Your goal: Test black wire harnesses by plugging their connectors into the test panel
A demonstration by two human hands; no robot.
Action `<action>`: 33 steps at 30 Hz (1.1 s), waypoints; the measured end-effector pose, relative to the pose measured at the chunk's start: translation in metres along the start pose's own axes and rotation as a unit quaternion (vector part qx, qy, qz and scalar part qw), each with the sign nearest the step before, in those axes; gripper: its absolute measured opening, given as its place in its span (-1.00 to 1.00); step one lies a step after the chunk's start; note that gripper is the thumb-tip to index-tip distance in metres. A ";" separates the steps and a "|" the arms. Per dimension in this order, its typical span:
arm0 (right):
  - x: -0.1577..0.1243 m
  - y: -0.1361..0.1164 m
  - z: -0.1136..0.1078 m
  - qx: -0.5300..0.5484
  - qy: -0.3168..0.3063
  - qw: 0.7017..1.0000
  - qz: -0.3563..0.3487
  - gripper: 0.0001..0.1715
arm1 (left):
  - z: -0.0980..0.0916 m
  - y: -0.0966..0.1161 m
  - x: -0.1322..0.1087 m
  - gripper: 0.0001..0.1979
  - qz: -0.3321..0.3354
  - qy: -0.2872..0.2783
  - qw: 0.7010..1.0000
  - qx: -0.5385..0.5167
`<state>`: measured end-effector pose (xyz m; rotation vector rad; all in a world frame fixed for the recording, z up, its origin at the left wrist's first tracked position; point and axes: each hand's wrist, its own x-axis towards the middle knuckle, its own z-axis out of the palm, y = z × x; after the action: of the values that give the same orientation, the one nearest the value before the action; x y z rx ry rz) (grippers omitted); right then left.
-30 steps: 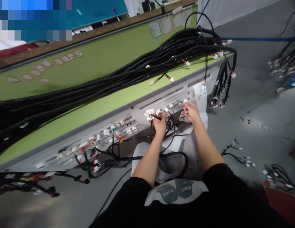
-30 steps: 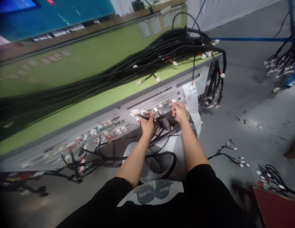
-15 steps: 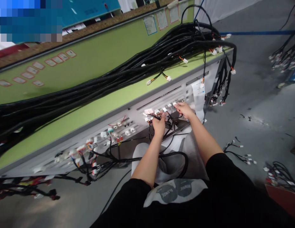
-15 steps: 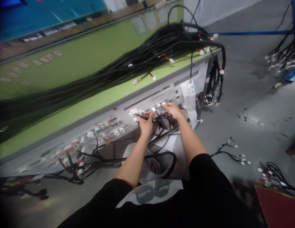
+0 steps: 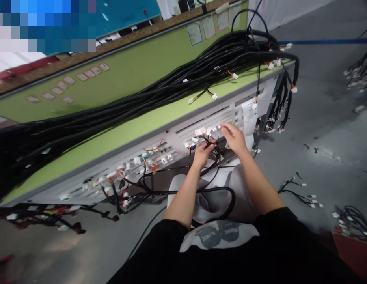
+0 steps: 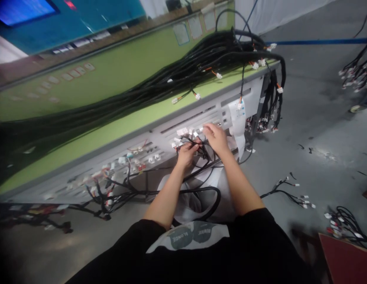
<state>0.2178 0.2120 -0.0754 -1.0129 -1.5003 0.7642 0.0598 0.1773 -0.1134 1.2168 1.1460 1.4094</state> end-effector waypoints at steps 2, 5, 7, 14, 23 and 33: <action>-0.013 -0.007 0.007 0.082 -0.066 0.994 -0.016 -0.65 | -0.002 -0.001 0.001 -0.79 0.008 -0.023 0.999 0.041; -0.023 -0.006 0.023 0.167 -0.074 0.983 0.010 -0.60 | -0.006 -0.001 0.002 -0.78 0.016 -0.039 0.995 0.093; -0.027 -0.002 0.030 0.189 -0.048 0.980 0.030 -0.56 | -0.007 0.000 0.002 -0.79 0.012 -0.038 0.993 0.110; -0.036 -0.008 0.031 -0.055 -0.040 0.998 -0.014 -0.83 | 0.007 0.012 -0.006 -0.94 0.088 0.042 0.957 0.273; -0.035 0.006 0.017 0.096 -0.004 0.994 0.050 -0.74 | -0.003 0.007 -0.003 -0.73 -0.058 -0.015 0.997 -0.042; -0.050 -0.002 0.013 0.459 0.006 0.885 0.083 -0.59 | -0.001 0.005 0.003 -0.73 -0.056 0.096 0.988 -0.108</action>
<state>0.2054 0.1666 -0.0974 -0.4062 -0.8453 1.4026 0.0577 0.1791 -0.1079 0.8659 1.1391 1.5452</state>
